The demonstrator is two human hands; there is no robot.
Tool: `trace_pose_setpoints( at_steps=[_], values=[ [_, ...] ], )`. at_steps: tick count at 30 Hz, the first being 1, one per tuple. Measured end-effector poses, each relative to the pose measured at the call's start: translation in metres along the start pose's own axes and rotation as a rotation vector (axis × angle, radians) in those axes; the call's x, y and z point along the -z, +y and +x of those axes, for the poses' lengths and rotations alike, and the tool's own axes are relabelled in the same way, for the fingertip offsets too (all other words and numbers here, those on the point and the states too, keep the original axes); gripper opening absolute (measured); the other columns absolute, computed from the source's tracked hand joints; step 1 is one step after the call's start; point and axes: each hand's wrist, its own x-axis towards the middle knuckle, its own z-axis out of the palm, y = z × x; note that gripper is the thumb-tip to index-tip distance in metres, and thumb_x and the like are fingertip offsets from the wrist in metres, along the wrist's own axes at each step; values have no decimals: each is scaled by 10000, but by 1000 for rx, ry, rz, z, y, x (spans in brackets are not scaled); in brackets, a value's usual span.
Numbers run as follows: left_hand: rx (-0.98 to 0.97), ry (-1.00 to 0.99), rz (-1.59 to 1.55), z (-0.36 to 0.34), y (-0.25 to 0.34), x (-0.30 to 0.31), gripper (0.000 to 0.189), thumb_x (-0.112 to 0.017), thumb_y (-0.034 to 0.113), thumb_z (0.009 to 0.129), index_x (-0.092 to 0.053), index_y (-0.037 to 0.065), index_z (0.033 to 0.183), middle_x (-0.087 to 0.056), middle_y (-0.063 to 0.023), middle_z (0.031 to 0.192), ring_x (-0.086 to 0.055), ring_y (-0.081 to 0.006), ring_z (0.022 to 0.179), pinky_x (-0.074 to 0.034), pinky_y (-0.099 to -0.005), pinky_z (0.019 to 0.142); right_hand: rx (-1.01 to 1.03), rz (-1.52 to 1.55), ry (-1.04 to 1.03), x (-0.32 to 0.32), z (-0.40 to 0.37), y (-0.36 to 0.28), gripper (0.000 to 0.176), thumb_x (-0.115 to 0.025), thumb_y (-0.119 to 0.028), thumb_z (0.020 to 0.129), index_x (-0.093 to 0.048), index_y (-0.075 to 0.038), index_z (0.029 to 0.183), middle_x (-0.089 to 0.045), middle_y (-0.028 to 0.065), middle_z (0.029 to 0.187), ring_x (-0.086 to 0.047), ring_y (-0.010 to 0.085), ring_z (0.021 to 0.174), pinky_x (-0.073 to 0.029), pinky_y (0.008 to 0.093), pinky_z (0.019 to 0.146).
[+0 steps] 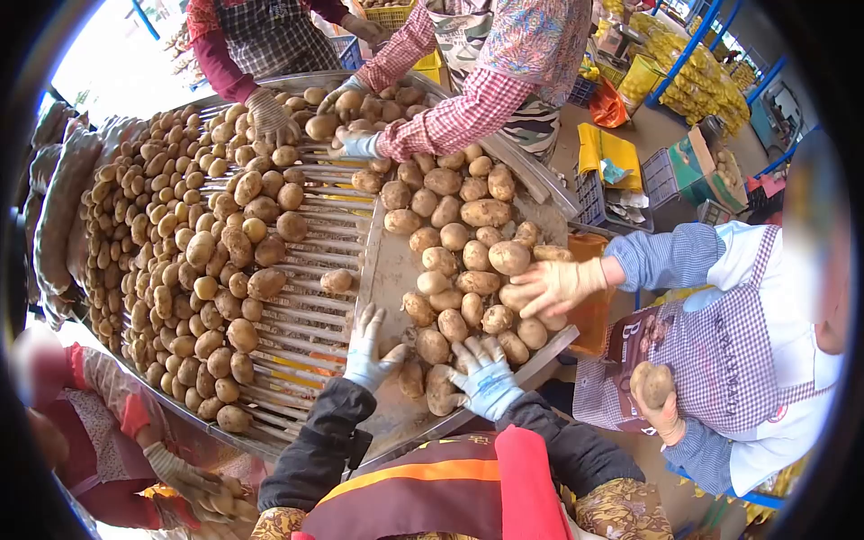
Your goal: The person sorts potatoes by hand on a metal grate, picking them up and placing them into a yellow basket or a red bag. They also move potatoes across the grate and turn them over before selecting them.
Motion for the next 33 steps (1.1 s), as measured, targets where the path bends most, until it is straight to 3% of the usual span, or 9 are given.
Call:
trace_pose_setpoints(
  at_steps=[8,15,16,19,23,27,30,31,33],
  values=[
    [112,-194,249,-100,-6,26,1076,-805,509,646,-307,15,1463,-260,-270,1515,-209,-439,1425,-150,-560,1159,3,132,225,1,-33,-4,573,-625,-439,827,-553,-173,1330,-440,137,1432,-358,312,1359,-203,554,1138],
    [157,-296,186,-78,31,-1,1179,-810,518,661,-148,71,1528,-116,-329,1534,-148,-509,1415,-145,-563,1160,-28,101,265,-4,-17,-9,510,-605,-428,843,-598,-108,1240,-523,126,1345,-397,319,1333,-212,548,1128],
    [177,-313,192,-71,34,-3,1219,-834,495,633,-123,84,1533,-90,-342,1531,-161,-525,1402,-173,-553,1154,20,65,411,8,-8,-13,442,-617,-382,837,-623,-96,1174,-571,106,1249,-481,294,1237,-329,491,1069],
    [151,-265,197,-66,25,-30,1195,-855,432,629,-146,118,1537,-56,-366,1522,-195,-552,1378,-251,-543,1129,-106,169,498,9,36,-2,329,-591,-287,855,-636,-108,1128,-598,85,1171,-553,267,1107,-441,424,953],
    [-189,-137,207,-51,25,-51,837,-742,364,788,-328,99,1465,-196,-328,1514,-216,-523,1391,-247,-564,1128,-268,-8,185,9,122,38,228,-508,-161,896,-642,-105,1072,-643,97,1104,-613,267,1026,-507,404,858],
    [-194,-214,161,-54,48,-31,703,-692,254,830,-381,89,1438,-336,-277,1472,-350,-447,1358,-280,-534,1127,-401,-9,-140,8,170,58,219,-564,-169,880,-631,-71,1064,-666,157,1069,-657,307,1021,-550,412,797],
    [68,48,-528,-64,21,-19,593,-684,136,881,-429,75,1412,-511,-204,1359,-486,-313,1294,-408,-388,1063,-327,130,-128,35,155,57,388,-681,-266,785,-588,-63,1102,-646,174,1100,-645,304,1040,-534,411,826],
    [290,77,-990,-66,17,-13,566,-636,164,933,-391,68,1435,-478,-167,1400,-490,-281,1280,-413,-380,1058,-377,188,-25,40,147,47,400,-680,-298,789,-578,-70,1101,-635,180,1113,-637,317,1046,-522,436,841],
    [491,207,-1226,-52,29,17,585,-557,266,985,-297,105,1483,-478,-157,1405,-467,-273,1304,-411,-429,1067,-308,424,-32,78,131,19,432,-671,-368,805,-576,-63,1097,-653,192,1081,-633,365,1015,-504,467,851]
  ],
)
